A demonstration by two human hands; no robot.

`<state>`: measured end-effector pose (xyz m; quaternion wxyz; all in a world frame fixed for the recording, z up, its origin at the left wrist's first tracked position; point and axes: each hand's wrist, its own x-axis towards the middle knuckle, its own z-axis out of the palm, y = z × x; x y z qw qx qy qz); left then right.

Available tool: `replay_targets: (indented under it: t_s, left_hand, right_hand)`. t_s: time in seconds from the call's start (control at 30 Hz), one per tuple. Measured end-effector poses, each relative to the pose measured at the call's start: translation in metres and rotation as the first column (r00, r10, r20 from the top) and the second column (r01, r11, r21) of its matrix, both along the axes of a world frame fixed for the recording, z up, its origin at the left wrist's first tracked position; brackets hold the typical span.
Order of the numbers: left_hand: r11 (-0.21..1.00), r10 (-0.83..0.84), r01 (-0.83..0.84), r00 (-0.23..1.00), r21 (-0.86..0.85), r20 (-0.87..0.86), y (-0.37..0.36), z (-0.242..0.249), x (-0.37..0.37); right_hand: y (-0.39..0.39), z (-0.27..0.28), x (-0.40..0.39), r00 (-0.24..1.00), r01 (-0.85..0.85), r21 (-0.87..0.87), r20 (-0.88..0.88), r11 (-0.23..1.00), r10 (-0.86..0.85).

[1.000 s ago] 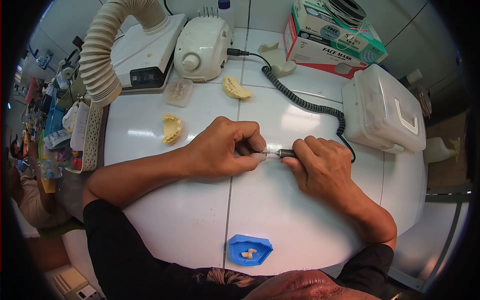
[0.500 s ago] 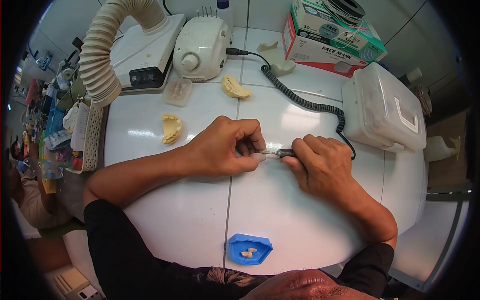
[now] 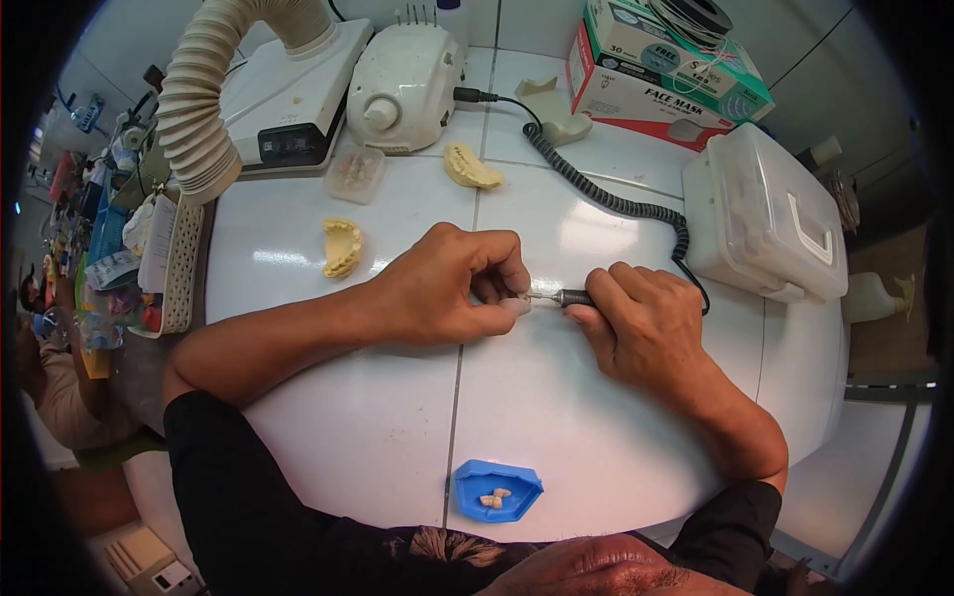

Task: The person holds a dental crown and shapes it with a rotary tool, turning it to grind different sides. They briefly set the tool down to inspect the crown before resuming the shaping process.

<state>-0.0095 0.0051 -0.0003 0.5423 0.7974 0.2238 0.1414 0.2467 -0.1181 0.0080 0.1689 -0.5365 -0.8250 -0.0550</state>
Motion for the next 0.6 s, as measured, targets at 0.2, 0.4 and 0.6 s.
replay_targets:
  t_s: [0.2,0.4,0.6]
  left_hand:
    - [1.0,-0.009,0.009,1.0,0.007,-0.003,0.0015,0.0015,-0.0008]
    - [1.0,-0.009,0.009,1.0,-0.009,-0.007,0.0011,0.0,-0.0007]
    - [1.0,-0.011,0.011,1.0,-0.005,0.022,0.0013,-0.0045,-0.001]
  right_hand:
    - [0.0005,-0.0005,-0.0006,1.0,0.002,0.005,0.001,1.0,-0.002]
    - [-0.0002,-0.0013,0.0016,1.0,-0.004,-0.002,0.004,1.0,0.004]
    - [0.0001,0.0001,0.0028,1.0,-0.015,-0.007,0.01,1.0,0.015]
